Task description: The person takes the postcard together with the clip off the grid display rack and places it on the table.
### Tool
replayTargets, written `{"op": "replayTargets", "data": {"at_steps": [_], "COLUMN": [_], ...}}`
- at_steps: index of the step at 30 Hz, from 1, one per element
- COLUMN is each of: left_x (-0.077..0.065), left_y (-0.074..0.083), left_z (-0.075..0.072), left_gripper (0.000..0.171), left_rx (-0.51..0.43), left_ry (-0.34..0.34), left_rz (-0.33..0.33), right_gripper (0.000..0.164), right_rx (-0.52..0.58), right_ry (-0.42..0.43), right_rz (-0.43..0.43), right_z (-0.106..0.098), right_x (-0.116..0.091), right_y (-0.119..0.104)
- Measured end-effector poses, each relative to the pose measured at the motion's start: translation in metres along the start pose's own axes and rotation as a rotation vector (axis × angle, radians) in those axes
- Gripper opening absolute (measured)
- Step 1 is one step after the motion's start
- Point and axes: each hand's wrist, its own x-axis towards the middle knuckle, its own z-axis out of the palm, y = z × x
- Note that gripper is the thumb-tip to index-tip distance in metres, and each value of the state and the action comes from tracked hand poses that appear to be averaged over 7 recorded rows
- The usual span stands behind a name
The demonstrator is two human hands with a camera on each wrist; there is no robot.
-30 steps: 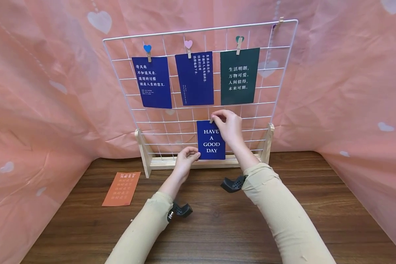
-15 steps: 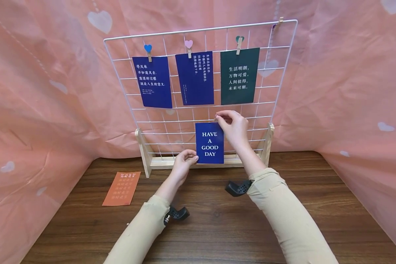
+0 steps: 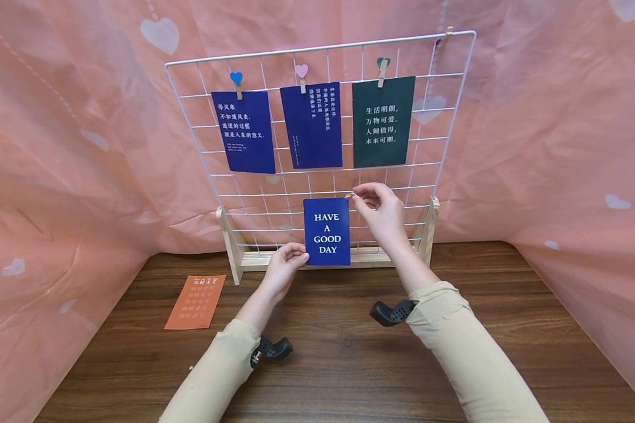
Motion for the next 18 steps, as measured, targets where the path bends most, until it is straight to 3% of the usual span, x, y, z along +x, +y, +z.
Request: {"op": "replayTargets", "data": {"at_steps": [4, 12, 18], "left_x": [-0.004, -0.015, -0.026], "left_y": [0.001, 0.009, 0.015], "left_z": [-0.008, -0.029, -0.046], "left_gripper": [0.016, 0.014, 0.016], "left_rx": [-0.015, -0.006, 0.019], "left_ry": [0.006, 0.025, 0.028], "left_rz": [0.007, 0.023, 0.011], "right_gripper": [0.019, 0.019, 0.019], "right_rx": [0.071, 0.105, 0.011], "right_ry": [-0.006, -0.043, -0.051], "right_rz": [-0.006, -0.002, -0.043], "right_z": [-0.005, -0.012, -0.019], "right_x": [-0.006, -0.02, -0.029], "right_y": [-0.009, -0.024, -0.021]}}
